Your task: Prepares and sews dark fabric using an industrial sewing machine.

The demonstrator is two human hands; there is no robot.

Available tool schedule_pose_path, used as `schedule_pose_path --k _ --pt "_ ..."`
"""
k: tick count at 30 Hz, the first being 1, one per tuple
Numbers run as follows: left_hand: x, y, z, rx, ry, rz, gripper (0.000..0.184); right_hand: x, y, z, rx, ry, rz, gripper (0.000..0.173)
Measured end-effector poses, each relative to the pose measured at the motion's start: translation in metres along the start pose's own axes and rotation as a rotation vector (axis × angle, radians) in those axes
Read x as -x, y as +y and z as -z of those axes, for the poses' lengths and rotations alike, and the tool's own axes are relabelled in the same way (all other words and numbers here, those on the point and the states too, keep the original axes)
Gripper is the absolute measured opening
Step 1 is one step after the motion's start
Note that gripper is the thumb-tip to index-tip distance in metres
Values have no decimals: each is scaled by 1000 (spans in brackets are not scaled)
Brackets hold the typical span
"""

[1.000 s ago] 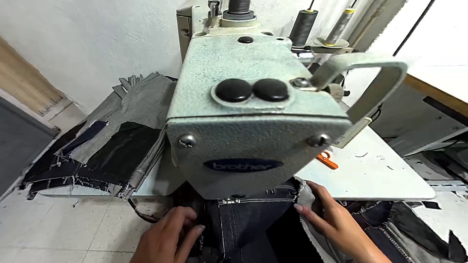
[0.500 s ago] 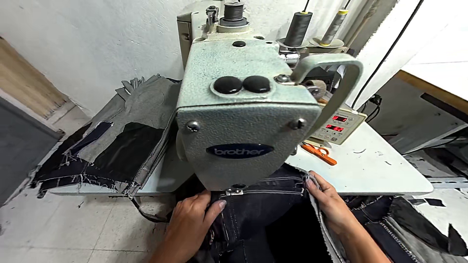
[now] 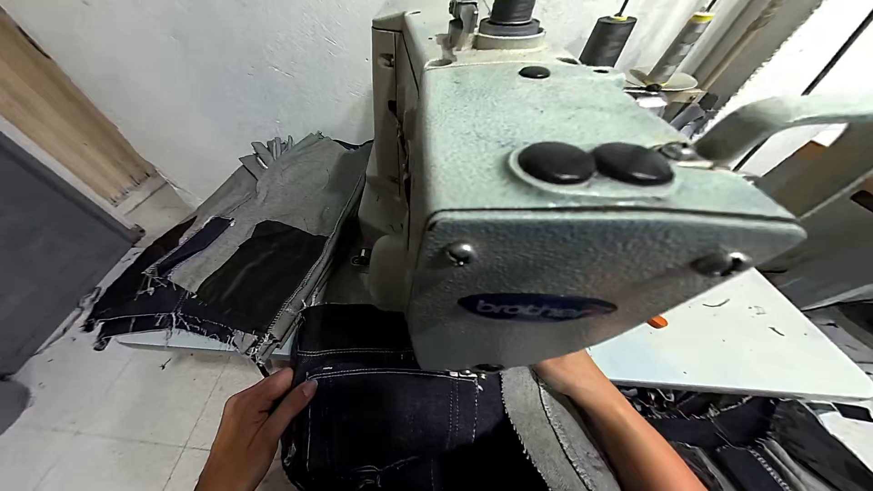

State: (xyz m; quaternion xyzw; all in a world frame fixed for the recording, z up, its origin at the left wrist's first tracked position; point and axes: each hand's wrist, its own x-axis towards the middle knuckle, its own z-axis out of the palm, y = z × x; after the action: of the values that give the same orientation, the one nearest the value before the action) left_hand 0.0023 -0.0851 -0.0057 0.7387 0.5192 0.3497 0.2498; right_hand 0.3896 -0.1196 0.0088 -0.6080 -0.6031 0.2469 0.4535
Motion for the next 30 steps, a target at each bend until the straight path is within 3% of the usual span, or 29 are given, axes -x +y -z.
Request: schedule_pose_path --k 6,10,17,20,22,27,30 --pt "-5 6 0 16 -28 -59 36 2 7 3 -32 10 17 10" --pt "-3 11 5 39 -91 -26 34 4 7 7 -18 -19 35 19" --pt "0 26 33 -276 -270 -2 47 48 -13 46 385 14 154 77" --pt "8 44 41 -336 -239 -44 39 89 -63 57 309 -110 48 97" --pt "14 62 41 -309 -234 -80 35 113 -79 43 252 -132 7 104" --pt "30 113 12 -219 -334 -137 29 140 -57 3 393 -19 -56 84" --pt "38 136 -15 -194 -429 -16 42 141 -36 10 491 13 -74 80"
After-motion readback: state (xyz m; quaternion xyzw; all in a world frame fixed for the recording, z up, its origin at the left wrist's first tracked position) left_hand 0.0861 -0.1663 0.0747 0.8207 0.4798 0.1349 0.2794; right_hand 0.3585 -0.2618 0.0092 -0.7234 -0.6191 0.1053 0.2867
